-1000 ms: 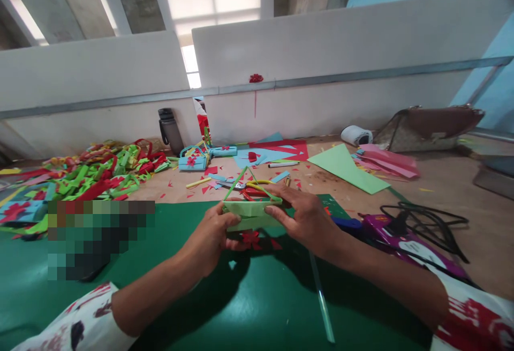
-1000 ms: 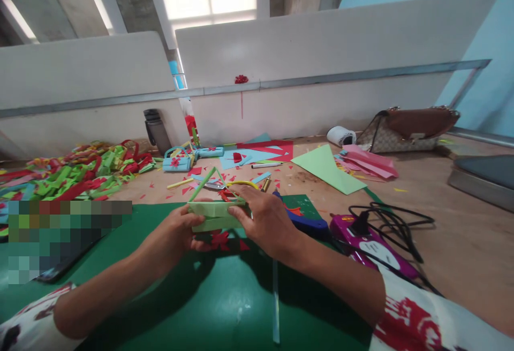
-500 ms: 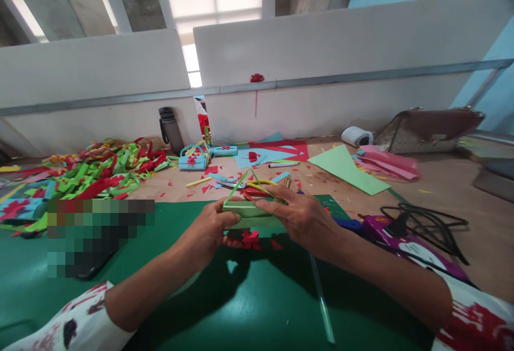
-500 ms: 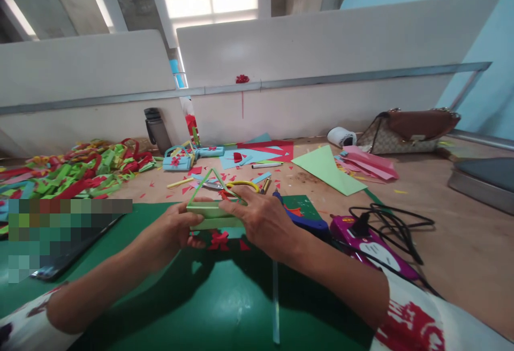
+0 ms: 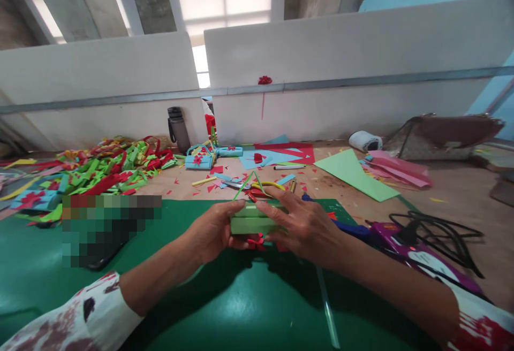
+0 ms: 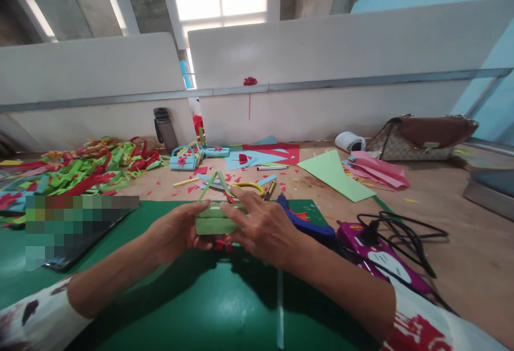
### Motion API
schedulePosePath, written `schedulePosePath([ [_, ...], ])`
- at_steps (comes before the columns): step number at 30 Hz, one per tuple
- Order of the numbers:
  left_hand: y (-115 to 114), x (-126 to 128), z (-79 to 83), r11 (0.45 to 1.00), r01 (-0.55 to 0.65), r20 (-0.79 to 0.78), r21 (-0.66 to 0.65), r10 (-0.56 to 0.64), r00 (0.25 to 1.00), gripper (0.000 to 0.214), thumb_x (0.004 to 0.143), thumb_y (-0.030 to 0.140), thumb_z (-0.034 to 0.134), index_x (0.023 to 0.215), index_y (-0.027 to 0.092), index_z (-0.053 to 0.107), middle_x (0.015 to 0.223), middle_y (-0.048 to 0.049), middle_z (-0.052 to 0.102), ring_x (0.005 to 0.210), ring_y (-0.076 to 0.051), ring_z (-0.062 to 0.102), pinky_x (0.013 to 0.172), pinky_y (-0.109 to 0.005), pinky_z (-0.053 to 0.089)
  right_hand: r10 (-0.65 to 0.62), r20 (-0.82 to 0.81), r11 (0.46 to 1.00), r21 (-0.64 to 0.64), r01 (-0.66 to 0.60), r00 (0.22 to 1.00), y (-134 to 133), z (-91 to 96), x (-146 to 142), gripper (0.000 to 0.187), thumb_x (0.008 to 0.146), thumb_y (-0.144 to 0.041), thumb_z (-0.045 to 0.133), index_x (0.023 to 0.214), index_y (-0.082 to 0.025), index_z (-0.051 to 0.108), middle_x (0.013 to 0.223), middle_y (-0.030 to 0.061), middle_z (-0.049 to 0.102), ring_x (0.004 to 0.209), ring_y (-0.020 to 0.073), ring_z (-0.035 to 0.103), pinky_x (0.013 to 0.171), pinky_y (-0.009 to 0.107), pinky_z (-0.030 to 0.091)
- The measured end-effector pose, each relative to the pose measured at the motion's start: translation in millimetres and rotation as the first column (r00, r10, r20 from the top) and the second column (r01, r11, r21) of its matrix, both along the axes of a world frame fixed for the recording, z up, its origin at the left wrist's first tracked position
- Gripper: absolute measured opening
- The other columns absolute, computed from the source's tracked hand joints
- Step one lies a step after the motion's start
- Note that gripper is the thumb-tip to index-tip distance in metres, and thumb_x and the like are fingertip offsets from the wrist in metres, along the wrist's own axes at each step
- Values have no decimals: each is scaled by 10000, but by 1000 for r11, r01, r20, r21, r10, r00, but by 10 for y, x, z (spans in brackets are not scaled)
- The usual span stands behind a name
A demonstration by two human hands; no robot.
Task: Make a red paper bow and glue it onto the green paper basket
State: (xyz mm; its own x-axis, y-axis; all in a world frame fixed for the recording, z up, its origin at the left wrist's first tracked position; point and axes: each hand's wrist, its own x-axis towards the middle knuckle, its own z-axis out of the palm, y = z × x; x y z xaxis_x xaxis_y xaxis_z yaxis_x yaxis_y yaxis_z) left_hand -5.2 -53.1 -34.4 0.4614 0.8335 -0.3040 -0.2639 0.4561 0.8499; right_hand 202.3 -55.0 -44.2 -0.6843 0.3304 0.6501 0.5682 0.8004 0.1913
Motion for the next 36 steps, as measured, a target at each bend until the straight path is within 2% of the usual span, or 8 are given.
schedulePosePath([
  [3, -5, 1, 2, 999, -2, 15, -32, 3, 1000, 251, 896, 288, 471, 989, 102, 612, 843, -114, 701, 682, -205, 687, 487, -249, 527, -6, -24, 999, 45, 7, 1000, 18, -26, -12, 311, 895, -217, 551, 1175, -82, 559, 1234, 244, 545, 1106, 302, 572, 807, 420, 561],
  [7, -7, 4, -12, 1000, -17, 43, -22, 18, 999, 219, 839, 248, 543, 990, 105, 611, 828, -104, 697, 692, -211, 689, 504, -252, 529, 11, -49, 1000, 24, -10, 999, 33, -36, -12, 261, 904, -163, 511, 1152, -99, 565, 1241, 222, 537, 1121, 271, 561, 820, 390, 556],
  [9, -6, 3, -12, 1000, -20, 51, -15, 21, 998, 232, 826, 240, 552, 1009, 107, 605, 811, -97, 696, 672, -209, 686, 505, -252, 527, 14, -39, 1000, 10, -14, 999, 29, -25, -13, 284, 903, -229, 527, 1157, -105, 562, 1267, 223, 513, 1172, 290, 520, 857, 420, 538],
  [12, -5, 2, 5, 1000, -9, 55, -28, 10, 998, 272, 862, 262, 499, 1062, 100, 584, 794, -97, 695, 623, -197, 674, 489, -249, 517, -16, 2, 998, 56, 16, 1000, 15, -7, -25, 497, 851, -431, 586, 1209, -90, 532, 1298, 258, 471, 1232, 368, 442, 910, 535, 480],
  [14, -7, 3, 21, 999, 8, 53, -42, -6, 999, 305, 890, 282, 451, 1089, 84, 569, 773, -103, 690, 607, -193, 667, 470, -241, 505, -58, 26, 994, 97, 55, 998, 7, -6, -39, 552, 838, -459, 590, 1232, -80, 511, 1321, 274, 452, 1263, 392, 397, 927, 568, 450],
  [23, -37, 6, 32, 998, 42, 30, -38, -41, 999, 341, 893, 296, 430, 1134, 76, 525, 802, -124, 686, 616, -180, 659, 471, -216, 488, -220, 39, 969, 128, 213, 975, 2, -38, -107, 475, 835, -336, 588, 1212, -69, 479, 1309, 284, 476, 1253, 399, 408, 895, 577, 457],
  [27, -36, 0, 7, 998, 58, -9, -13, -59, 998, 335, 886, 296, 442, 1109, 67, 544, 797, -132, 687, 639, -180, 662, 456, -200, 479, -235, 25, 965, 123, 231, 972, -1, -55, -120, 427, 807, -244, 592, 1182, -66, 494, 1320, 282, 466, 1259, 396, 401, 914, 560, 449],
  [36, 10, -17, -56, 987, 61, -145, 150, -39, 989, 324, 838, 383, 543, 986, 103, 613, 751, -86, 661, 565, -146, 621, 397, -172, 417, -212, 9, 974, 82, 211, 977, -16, -48, -103, 341, 856, -242, 519, 1150, -70, 507, 1322, 272, 472, 1247, 364, 432, 886, 503, 497],
])
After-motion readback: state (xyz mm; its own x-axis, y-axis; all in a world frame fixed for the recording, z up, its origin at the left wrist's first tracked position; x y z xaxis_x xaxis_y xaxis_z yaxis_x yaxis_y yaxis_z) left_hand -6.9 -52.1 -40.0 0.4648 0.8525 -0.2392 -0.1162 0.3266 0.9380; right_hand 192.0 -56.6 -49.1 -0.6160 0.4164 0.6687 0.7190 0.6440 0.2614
